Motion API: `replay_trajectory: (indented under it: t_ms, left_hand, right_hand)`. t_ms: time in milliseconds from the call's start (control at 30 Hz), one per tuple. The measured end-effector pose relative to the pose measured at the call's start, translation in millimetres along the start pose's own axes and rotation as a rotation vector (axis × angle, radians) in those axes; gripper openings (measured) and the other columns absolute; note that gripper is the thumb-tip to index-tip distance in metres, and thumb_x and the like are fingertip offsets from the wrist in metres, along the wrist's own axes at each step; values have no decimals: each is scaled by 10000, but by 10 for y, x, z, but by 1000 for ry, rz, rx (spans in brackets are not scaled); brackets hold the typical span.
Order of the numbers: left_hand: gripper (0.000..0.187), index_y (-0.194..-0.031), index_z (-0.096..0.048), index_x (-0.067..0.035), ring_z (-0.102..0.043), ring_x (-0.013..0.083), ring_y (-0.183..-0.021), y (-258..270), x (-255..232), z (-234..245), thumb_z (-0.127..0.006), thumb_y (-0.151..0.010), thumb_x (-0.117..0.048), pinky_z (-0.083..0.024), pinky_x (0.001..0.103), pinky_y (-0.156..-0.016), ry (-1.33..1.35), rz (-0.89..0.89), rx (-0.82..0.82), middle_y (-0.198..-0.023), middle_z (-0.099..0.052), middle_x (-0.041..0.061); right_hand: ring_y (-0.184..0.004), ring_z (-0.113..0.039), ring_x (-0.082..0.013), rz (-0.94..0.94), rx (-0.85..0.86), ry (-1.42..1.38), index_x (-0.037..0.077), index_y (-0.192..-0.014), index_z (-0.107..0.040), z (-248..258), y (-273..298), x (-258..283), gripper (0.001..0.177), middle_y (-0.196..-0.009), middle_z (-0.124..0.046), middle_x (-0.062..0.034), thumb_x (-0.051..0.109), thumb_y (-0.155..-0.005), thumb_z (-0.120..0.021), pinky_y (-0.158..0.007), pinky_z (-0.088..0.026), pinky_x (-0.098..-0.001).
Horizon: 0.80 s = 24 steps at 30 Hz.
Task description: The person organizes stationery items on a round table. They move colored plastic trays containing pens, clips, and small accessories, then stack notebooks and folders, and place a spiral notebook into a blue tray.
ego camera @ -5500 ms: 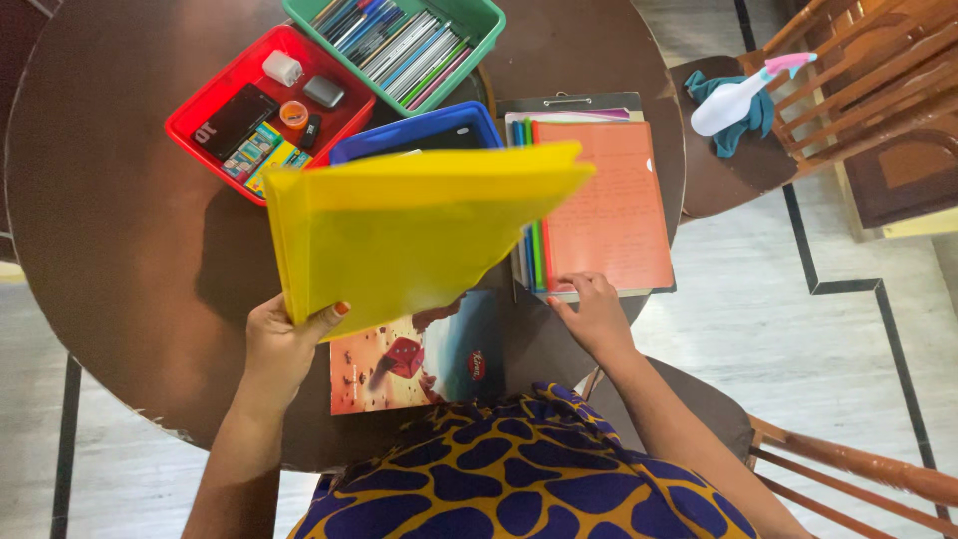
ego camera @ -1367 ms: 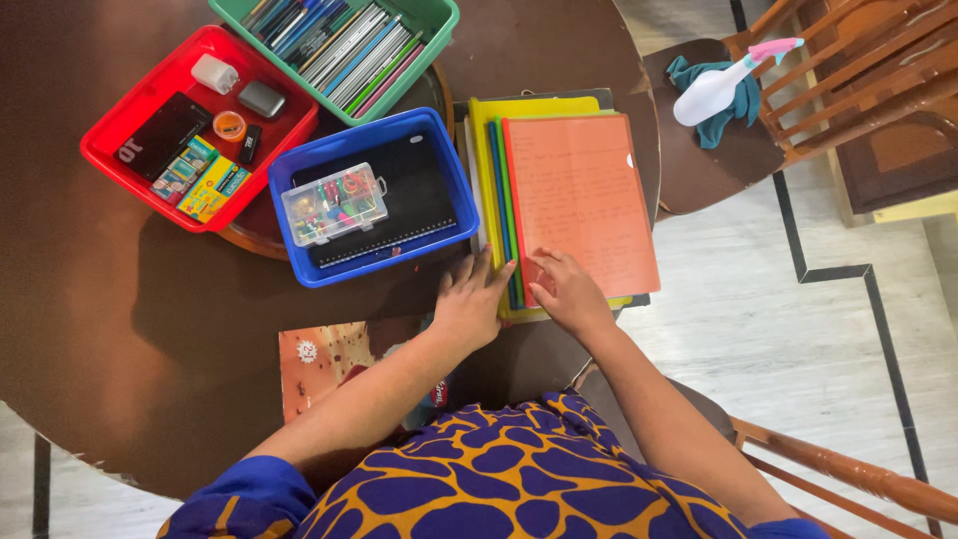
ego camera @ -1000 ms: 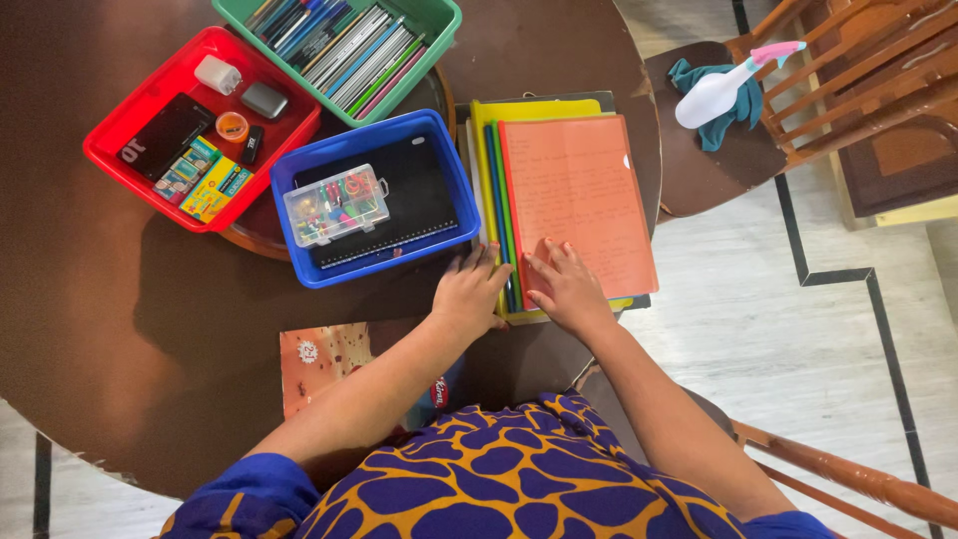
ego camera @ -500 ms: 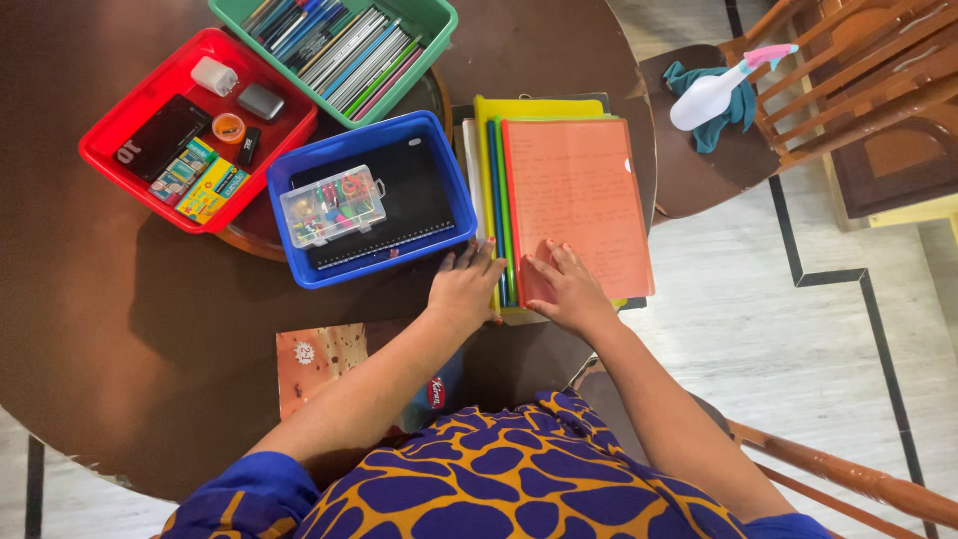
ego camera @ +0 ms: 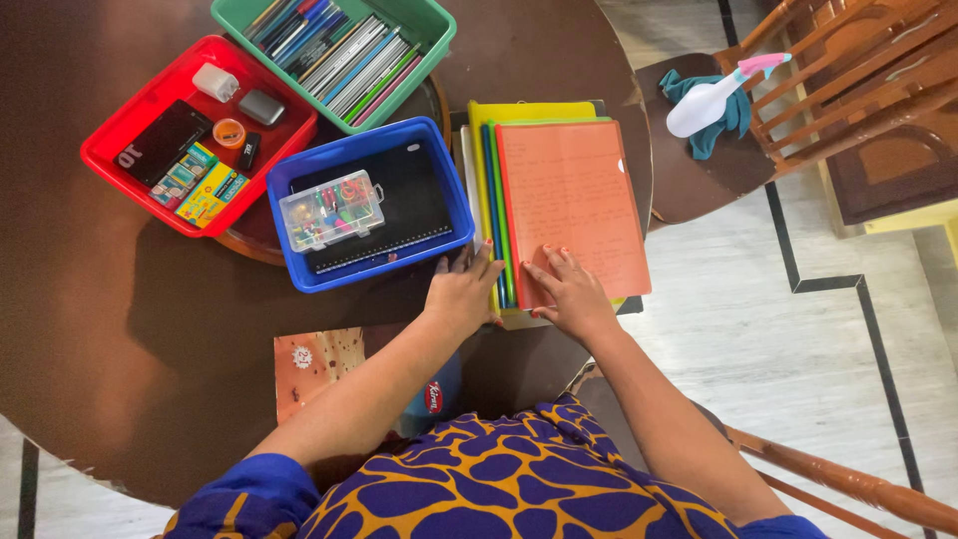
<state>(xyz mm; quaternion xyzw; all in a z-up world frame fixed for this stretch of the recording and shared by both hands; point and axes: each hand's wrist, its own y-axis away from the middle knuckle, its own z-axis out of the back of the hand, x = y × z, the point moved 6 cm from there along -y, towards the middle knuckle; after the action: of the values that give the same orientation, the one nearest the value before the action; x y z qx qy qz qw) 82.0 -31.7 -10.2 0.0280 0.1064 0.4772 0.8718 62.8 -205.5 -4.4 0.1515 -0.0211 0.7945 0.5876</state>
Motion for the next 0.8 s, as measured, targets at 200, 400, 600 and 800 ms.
replay_trajectory:
  t_ms: [200,400,600,800]
  left_hand:
    - [1027,-1485,-430,-192,-389,315,-1451,49,25,-10,-881,-630,-541,-422,510,-1105,106,14,-17,-1665,-262,127]
    - [1091,-1568,-307,-144,-373,331,-1454,189,-5,-63,-870,-704,-500,-367,508,-1143,166,-14,-23,-1668,-187,151]
    - [1125,-1604,-185,-139,-259,331,-1514,214,-5,-117,-849,-760,-472,-292,509,-1182,219,5,100,-1692,-81,126]
    - [1065,-1601,-228,-207,-269,316,-1532,382,-1,-35,-837,-748,-399,-338,467,-1172,311,-32,87,-1691,-121,138]
  right_hand:
    - [-1481,-322,-339,1,-27,5,337,-1488,-468,-30,5,-4,892,-1603,-352,-88,368,-696,-878,-1136,-361,-489]
    - [-1477,-310,-372,-43,-1,-4,306,-1484,-460,-91,-8,6,914,-1593,-336,-141,387,-684,-896,-1125,-351,-528]
    - [-1482,-308,-368,-56,-3,-5,318,-1483,-465,-90,-18,47,904,-1597,-338,-137,382,-691,-895,-1138,-352,-526]
    - [-1494,-292,-355,-95,72,-12,299,-1470,-456,54,-19,139,911,-1597,-318,-135,405,-681,-898,-1133,-361,-508]
